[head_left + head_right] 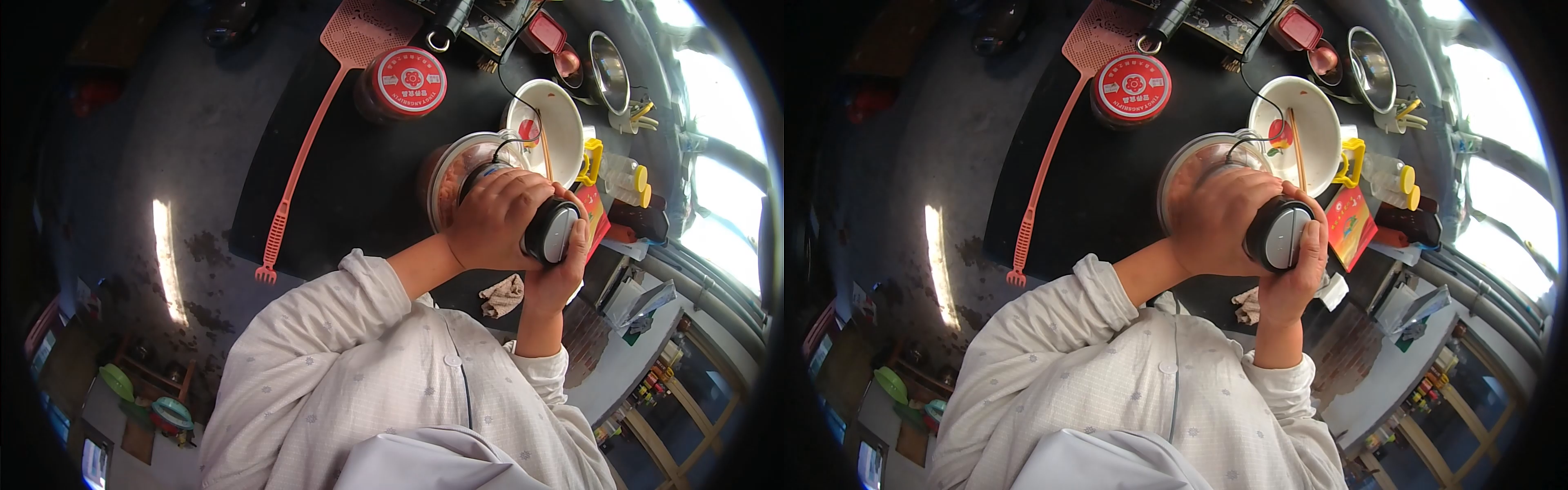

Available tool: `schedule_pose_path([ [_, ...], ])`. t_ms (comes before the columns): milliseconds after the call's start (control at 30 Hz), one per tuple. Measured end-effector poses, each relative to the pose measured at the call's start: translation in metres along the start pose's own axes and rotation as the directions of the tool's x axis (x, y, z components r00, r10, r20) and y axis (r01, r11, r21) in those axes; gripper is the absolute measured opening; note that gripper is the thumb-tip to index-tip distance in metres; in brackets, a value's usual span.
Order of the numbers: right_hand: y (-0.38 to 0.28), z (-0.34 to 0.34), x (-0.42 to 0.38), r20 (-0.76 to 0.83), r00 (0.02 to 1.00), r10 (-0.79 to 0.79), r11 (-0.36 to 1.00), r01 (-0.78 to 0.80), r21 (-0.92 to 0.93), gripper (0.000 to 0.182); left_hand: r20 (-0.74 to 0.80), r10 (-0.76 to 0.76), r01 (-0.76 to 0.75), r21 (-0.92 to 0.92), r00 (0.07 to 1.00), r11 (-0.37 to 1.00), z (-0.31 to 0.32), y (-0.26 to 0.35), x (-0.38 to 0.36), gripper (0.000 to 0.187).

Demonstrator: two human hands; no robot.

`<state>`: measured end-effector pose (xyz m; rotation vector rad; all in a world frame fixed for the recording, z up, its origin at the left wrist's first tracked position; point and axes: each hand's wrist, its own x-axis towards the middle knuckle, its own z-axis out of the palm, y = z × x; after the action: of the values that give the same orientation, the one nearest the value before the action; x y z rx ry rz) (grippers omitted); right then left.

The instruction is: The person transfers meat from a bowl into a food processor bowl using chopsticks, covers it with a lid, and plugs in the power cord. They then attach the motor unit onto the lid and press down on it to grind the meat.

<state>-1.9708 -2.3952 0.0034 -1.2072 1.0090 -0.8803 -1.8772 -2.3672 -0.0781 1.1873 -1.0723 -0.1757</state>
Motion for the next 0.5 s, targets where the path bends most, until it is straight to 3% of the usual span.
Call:
schedule_pose_path([
  [500, 0.0020, 0.0003, -0.0002, -0.025, 1.000, -0.006, 1.000, 0.007, 0.017, 0.043, 0.000, 0.003, -0.003, 0.006, 1.000, 1.000, -0.0014, 0.0006, 0.0010, 0.078],
])
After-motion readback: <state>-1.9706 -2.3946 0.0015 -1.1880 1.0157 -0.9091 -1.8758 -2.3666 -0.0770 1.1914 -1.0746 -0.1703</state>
